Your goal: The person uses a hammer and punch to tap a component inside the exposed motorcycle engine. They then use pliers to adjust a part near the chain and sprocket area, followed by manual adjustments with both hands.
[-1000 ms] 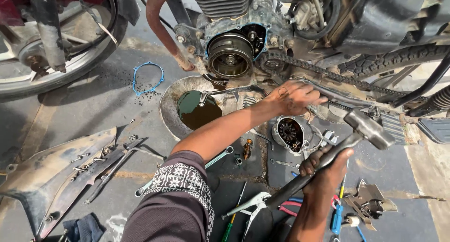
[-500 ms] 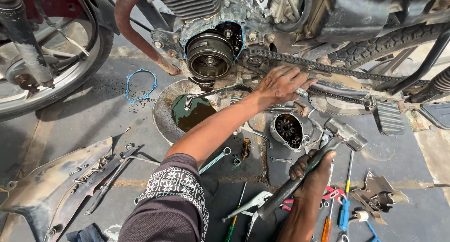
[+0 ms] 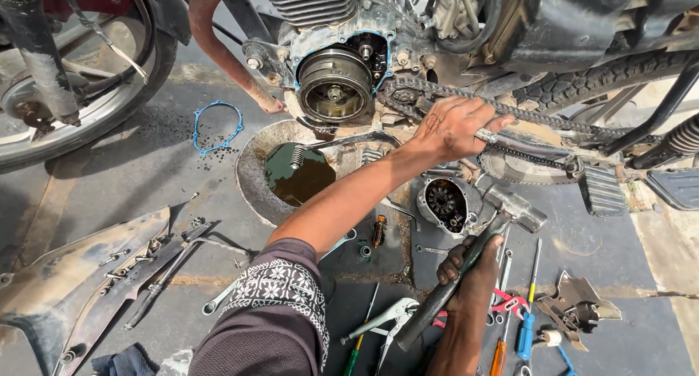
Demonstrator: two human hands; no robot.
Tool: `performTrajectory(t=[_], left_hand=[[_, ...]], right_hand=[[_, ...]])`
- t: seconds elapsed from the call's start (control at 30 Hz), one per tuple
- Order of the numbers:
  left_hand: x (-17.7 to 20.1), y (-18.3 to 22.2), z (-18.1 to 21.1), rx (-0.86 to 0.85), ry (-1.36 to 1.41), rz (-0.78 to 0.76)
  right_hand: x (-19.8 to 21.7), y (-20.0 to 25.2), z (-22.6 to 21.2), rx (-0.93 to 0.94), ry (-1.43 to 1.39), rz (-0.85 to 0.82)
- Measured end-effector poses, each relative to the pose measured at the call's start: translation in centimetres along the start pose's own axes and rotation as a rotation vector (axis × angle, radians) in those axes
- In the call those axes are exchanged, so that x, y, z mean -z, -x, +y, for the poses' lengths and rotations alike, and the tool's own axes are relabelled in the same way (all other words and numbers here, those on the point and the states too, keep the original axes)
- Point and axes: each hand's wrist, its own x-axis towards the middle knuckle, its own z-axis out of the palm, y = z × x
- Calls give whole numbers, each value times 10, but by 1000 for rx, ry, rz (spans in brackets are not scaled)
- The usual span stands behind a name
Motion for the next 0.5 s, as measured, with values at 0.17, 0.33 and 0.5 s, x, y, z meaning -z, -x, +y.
performTrajectory(t=[0.17, 0.33, 0.5], left_hand=[[13, -2, -3, -34, 21, 7], [7, 2, -15, 36, 23, -104], [0, 7, -21, -48, 32, -56]], right_hand=[[-12, 6, -1, 1, 30, 8], [-18, 9, 0, -7, 35, -14], [-22, 10, -2, -18, 46, -8]])
